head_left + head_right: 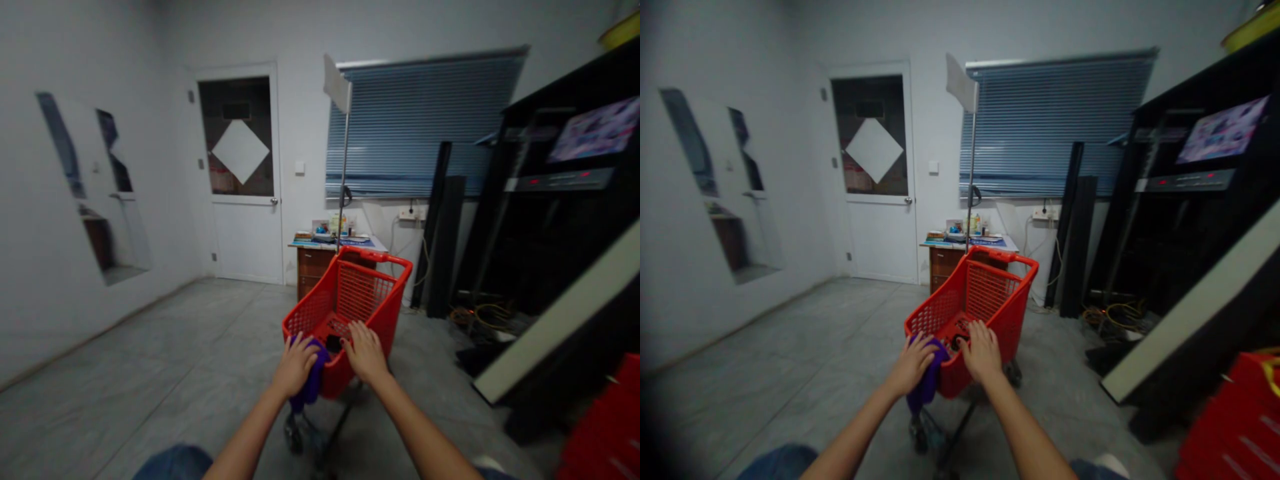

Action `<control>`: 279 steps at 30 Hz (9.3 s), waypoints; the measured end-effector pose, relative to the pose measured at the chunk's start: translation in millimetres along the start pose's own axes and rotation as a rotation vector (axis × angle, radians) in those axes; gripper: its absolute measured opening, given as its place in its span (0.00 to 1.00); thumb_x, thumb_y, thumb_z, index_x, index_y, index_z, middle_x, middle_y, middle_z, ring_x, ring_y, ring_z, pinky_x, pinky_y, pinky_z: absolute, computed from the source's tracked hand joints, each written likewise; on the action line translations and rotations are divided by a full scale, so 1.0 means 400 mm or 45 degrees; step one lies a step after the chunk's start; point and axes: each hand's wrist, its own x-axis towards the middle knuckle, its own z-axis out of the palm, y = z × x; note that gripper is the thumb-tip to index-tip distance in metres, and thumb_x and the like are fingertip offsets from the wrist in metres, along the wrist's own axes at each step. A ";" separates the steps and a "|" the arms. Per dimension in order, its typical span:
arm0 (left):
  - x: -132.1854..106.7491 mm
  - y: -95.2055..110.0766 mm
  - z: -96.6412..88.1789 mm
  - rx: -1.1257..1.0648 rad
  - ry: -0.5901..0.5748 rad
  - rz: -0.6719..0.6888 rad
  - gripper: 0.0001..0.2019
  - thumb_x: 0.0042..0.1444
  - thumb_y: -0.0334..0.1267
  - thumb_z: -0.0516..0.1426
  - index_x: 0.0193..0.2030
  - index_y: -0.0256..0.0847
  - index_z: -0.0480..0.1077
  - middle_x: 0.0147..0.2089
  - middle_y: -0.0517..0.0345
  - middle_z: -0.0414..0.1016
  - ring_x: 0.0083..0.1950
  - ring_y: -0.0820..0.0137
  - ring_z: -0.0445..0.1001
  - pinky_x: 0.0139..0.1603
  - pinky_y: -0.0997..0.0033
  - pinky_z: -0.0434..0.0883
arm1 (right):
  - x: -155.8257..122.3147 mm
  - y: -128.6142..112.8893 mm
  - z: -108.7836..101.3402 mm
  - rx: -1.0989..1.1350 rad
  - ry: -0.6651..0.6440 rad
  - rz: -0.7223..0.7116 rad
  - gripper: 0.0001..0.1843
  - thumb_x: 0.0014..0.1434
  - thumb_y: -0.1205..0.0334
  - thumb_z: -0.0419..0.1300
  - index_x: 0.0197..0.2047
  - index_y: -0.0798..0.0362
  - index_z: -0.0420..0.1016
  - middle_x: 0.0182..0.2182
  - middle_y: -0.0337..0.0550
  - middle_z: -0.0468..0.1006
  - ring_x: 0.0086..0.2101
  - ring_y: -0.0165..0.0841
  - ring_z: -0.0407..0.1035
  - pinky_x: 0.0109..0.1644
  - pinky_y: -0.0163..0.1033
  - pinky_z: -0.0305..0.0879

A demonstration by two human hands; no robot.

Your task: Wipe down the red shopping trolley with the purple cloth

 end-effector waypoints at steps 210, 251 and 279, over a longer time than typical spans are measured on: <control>0.180 0.396 -0.002 -0.123 0.020 0.264 0.27 0.67 0.45 0.47 0.72 0.57 0.50 0.75 0.63 0.48 0.74 0.56 0.49 0.73 0.44 0.48 | -0.109 0.264 -0.214 -0.364 0.834 0.148 0.39 0.67 0.41 0.39 0.69 0.62 0.53 0.65 0.57 0.60 0.67 0.50 0.43 0.66 0.58 0.49; 0.197 0.283 -0.052 -0.429 -0.040 0.252 0.25 0.69 0.44 0.42 0.72 0.52 0.49 0.74 0.56 0.51 0.74 0.66 0.48 0.73 0.46 0.44 | -0.138 0.192 -0.236 -0.010 0.850 0.090 0.35 0.68 0.40 0.38 0.71 0.50 0.46 0.65 0.54 0.60 0.63 0.47 0.54 0.63 0.59 0.54; 0.262 0.320 -0.091 -0.401 0.030 -0.061 0.22 0.68 0.46 0.42 0.64 0.47 0.65 0.71 0.51 0.60 0.73 0.57 0.53 0.70 0.41 0.50 | -0.073 0.218 -0.211 0.139 0.872 0.038 0.34 0.69 0.42 0.35 0.71 0.51 0.48 0.65 0.55 0.60 0.64 0.45 0.53 0.63 0.59 0.55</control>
